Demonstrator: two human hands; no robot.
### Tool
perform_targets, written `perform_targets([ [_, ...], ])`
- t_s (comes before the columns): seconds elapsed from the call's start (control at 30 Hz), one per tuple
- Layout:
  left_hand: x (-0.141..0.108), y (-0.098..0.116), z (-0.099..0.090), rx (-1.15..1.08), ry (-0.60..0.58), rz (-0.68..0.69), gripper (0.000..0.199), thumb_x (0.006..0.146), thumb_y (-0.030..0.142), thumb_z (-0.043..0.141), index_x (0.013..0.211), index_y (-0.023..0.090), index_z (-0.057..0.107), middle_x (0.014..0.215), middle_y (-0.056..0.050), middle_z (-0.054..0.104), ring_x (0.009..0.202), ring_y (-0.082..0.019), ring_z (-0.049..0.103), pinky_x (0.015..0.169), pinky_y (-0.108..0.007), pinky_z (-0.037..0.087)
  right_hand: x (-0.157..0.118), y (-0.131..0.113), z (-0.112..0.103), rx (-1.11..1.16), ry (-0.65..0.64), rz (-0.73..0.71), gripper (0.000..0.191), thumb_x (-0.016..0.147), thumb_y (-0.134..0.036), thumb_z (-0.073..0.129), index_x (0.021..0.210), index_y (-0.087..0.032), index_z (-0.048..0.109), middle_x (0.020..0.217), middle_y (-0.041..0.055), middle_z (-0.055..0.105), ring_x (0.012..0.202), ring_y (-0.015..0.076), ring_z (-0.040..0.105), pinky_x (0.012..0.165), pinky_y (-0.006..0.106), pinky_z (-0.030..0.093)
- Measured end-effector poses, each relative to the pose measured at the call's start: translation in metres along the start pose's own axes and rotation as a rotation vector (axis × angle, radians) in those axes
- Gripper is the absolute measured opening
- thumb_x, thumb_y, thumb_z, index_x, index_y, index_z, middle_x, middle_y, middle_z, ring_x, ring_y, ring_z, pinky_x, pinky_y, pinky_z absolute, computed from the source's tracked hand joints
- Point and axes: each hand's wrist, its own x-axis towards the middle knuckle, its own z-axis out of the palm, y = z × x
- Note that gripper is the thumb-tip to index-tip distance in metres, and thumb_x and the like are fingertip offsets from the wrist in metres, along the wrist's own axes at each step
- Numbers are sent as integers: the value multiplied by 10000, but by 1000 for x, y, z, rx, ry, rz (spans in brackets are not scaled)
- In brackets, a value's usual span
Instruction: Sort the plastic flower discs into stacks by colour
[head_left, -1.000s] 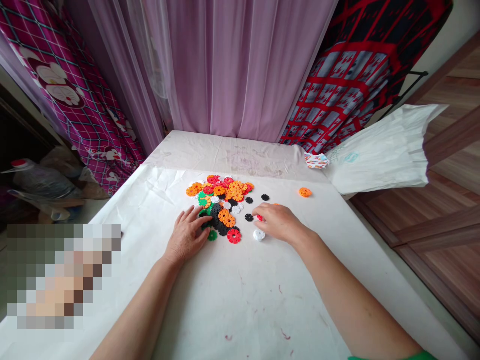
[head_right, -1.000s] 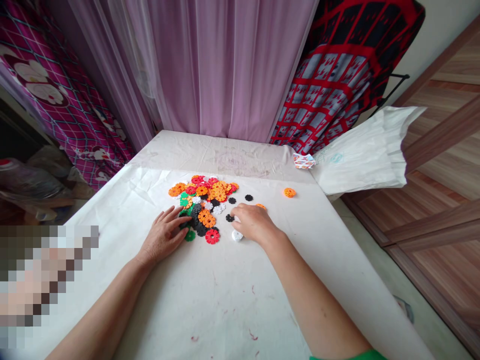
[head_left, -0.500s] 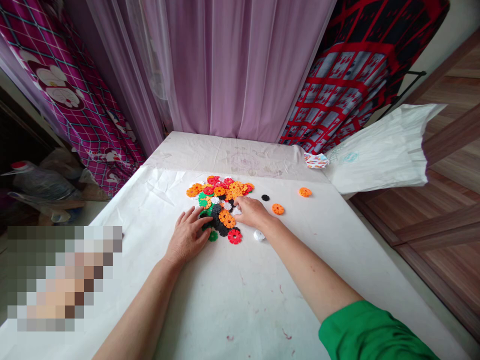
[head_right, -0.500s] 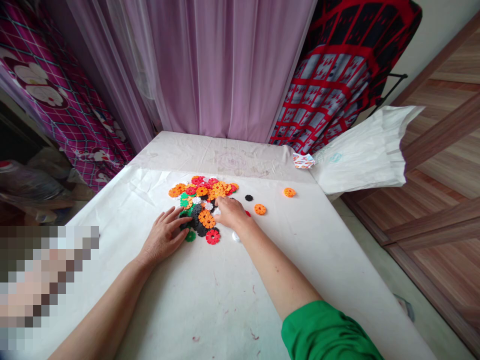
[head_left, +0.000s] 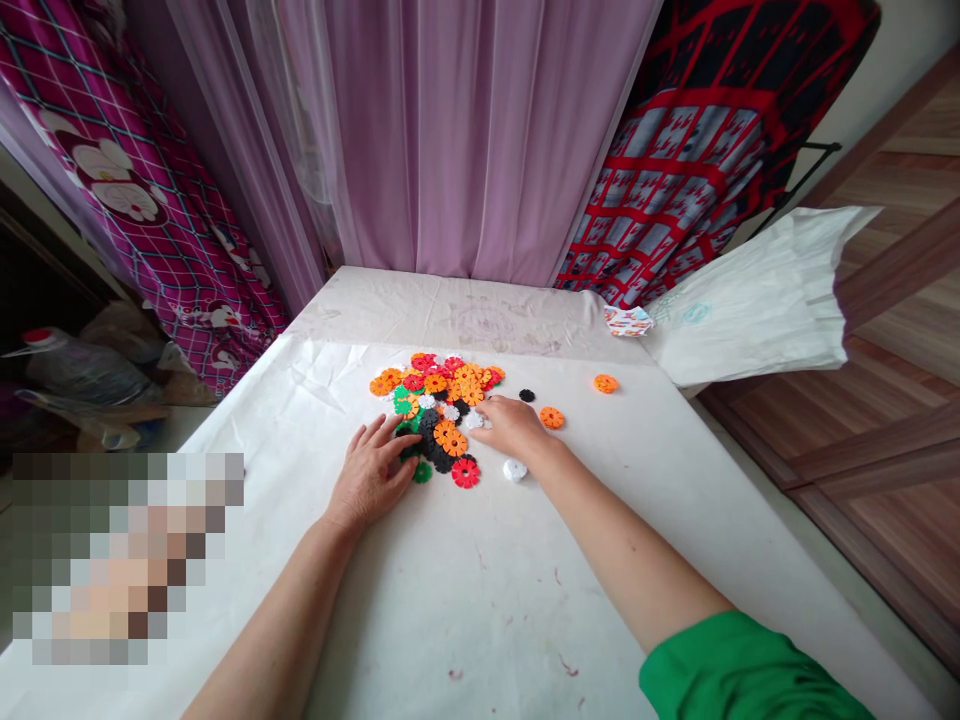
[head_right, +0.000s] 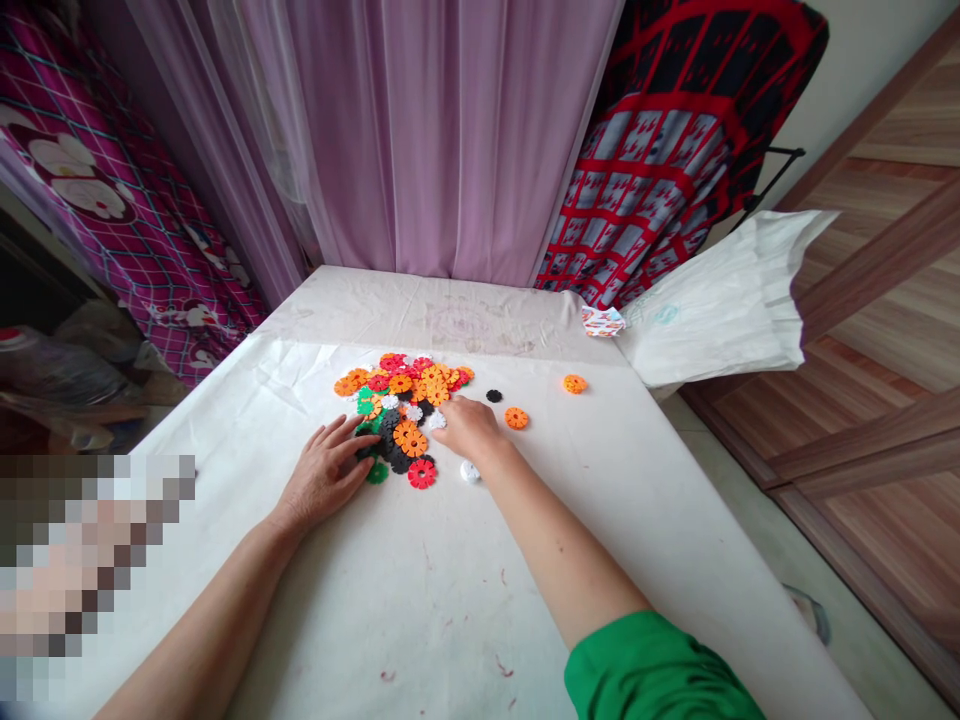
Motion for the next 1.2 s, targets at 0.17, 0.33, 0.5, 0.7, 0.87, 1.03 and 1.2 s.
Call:
perform_targets([
  [0.17,0,0,1,11,-3,-2,358,884,403,528,1186,317,700,1473,-52,522,1395,-347,416,1139,-611,311,8,-21,-8,-99,-87,33,306,841,-322,617,1108,-183,670,1166,105,699,1069,241,639,794,289,445],
  [0.33,0,0,1,8,9,2,355,879,399,531,1182,321,700,1473,-50,523,1395,-342,419,1138,-602,320,2,-7,-11,-7,-76,44,343,802,-318,646,1122,-196,666,1122,78,718,1020,217,648,783,269,434],
  [0.5,0,-1,2,3,2,4,367,882,409,519,1189,316,696,1478,-49,518,1402,-345,411,1142,-602,316,-36,26,-19,105,-18,36,268,779,-305,644,1033,-248,710,1007,11,728,922,173,647,772,247,416],
  [0.7,0,0,1,11,11,5,364,882,406,514,1184,322,699,1458,-50,539,1392,-338,424,1143,-599,315,-76,34,-24,53,-48,-21,276,784,-317,652,1047,-249,704,1071,24,697,956,177,634,766,259,403],
  [0.87,0,0,0,14,10,0,368,880,413,512,1187,328,697,1462,-40,536,1387,-337,429,1139,-597,322,-78,31,-18,6,-97,-16,276,808,-324,607,1060,-261,700,1090,23,681,990,197,628,748,275,405],
  [1.03,0,0,0,19,7,1,370,881,418,506,1179,324,703,1451,-44,545,1383,-340,432,1140,-597,319,-78,34,-19,18,-121,-147,508,775,-235,607,1280,-286,597,1218,34,618,1108,209,585,814,275,416],
  [1.2,0,-2,0,13,8,6,369,885,421,501,1181,328,701,1449,-45,546,1388,-336,426,1142,-596,317,-72,28,-26,-54,-278,-298,541,763,-90,571,1268,-280,604,1167,56,618,1020,199,593,799,278,402],
])
